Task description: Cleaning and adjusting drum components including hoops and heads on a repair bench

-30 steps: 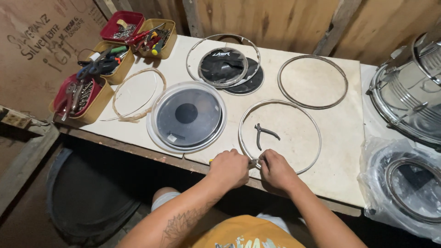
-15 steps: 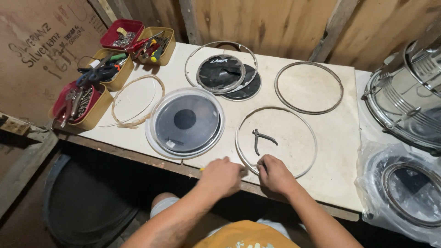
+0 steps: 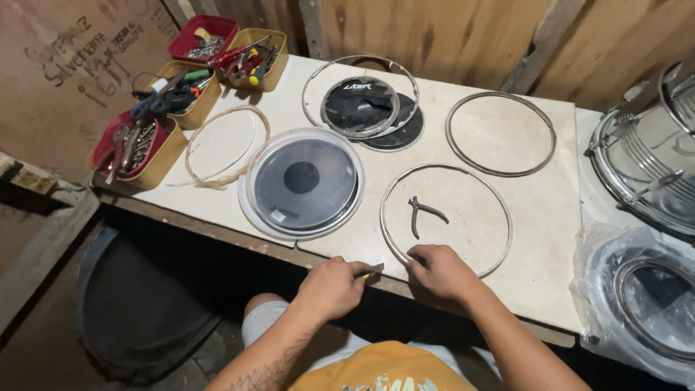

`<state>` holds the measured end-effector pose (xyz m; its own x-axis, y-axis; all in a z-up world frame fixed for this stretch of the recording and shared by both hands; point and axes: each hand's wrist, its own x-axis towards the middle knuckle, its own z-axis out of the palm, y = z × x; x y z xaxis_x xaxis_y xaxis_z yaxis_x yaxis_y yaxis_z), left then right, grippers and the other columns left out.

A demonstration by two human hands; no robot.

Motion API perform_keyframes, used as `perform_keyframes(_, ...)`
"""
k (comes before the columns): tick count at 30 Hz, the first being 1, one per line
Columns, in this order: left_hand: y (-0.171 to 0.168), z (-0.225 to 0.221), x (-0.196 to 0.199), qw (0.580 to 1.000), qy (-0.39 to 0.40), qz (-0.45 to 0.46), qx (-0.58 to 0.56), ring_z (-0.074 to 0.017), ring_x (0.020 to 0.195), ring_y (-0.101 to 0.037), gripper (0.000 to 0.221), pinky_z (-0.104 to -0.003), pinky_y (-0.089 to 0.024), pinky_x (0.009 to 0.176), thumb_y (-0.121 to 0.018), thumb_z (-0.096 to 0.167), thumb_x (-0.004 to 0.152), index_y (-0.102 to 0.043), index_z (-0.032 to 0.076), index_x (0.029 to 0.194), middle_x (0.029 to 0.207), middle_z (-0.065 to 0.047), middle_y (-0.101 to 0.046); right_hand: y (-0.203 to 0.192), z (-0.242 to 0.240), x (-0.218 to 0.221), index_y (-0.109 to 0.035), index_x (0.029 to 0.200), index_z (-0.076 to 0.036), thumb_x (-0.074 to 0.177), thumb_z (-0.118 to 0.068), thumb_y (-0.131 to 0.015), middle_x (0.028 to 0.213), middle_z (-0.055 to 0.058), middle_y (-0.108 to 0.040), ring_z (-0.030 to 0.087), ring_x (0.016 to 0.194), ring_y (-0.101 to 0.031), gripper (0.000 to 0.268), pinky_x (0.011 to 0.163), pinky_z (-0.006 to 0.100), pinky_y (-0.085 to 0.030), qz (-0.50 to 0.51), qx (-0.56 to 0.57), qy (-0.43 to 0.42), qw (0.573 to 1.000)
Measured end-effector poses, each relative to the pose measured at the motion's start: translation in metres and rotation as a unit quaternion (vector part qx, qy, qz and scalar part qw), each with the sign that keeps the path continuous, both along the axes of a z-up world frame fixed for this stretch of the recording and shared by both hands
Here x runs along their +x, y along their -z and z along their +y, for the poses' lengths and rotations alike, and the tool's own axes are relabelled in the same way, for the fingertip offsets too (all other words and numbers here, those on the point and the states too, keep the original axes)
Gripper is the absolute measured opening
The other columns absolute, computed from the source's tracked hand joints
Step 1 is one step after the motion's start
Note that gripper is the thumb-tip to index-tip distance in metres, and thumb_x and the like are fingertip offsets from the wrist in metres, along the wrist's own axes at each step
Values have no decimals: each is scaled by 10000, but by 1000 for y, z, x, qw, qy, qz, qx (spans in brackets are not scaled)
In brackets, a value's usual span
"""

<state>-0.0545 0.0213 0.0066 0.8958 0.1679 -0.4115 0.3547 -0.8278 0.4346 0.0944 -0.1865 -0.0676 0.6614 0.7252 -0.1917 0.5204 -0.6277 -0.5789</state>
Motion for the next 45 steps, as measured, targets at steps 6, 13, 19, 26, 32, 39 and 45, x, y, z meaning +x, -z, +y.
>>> perform_keyframes(6, 26, -9, 1, 997, 20, -76, 3, -463, 1016, -626, 439, -568, -496, 910, -539, 289, 944, -638, 302, 1372, 1063, -226, -629, -22, 7, -10, -644, 822, -99, 903, -280, -559, 826, 131, -705, 333, 800, -642, 216, 729, 426, -479, 4, -93, -16, 996)
perform_keyframes(13, 53, -19, 1, 977, 54, -204, 33, -471, 873, -602, 410, -590, -499, 796, -552, 191, 918, -627, 222, 1320, 933, -205, -561, -29, 9, -17, -620, 821, -114, 942, -337, -527, 874, 152, -725, 406, 833, -651, 270, 730, 495, -485, -40, -133, -28, 990)
perform_keyframes(19, 45, -24, -2, 990, 51, -128, 39, -477, 894, -637, 390, -591, -533, 772, -566, 244, 862, -688, 220, 1231, 962, -227, -616, 21, -5, -15, -669, 990, -122, 894, -248, -517, 960, 115, -757, 359, 910, -681, 219, 797, 454, -503, -36, -28, 45, 998)
perform_keyframes(26, 41, -32, 6, 988, 68, -126, 49, -474, 900, -634, 362, -597, -529, 776, -565, 254, 858, -684, 175, 1191, 952, -231, -617, 47, -16, -5, -736, 1056, -97, 904, -184, -591, 1006, 64, -781, 258, 938, -728, 227, 884, 355, -543, -62, 125, 35, 990)
perform_keyframes(32, 30, -42, 15, 986, 69, -143, 54, -475, 858, -641, 322, -589, -529, 743, -533, 222, 865, -700, 150, 1130, 921, -229, -619, 43, -14, 0, -747, 1028, -137, 891, -122, -618, 974, 23, -767, 234, 888, -722, 189, 829, 343, -553, -76, 130, 22, 988)
perform_keyframes(39, 25, -51, 26, 990, 72, -102, 61, -476, 863, -657, 349, -580, -534, 763, -525, 214, 879, -712, 205, 1173, 984, -220, -636, 48, -9, 0, -710, 972, -116, 949, -205, -586, 894, 77, -709, 282, 834, -681, 154, 782, 397, -527, -73, 107, 57, 990)
perform_keyframes(45, 9, -51, 34, 989, 109, -86, 41, -508, 886, -719, 375, -562, -596, 802, -488, 197, 891, -747, 59, 1125, 943, -264, -652, 71, -14, 4, -704, 1048, -180, 981, -270, -595, 814, 81, -660, 322, 840, -730, 156, 761, 434, -611, -137, 99, 42, 985)
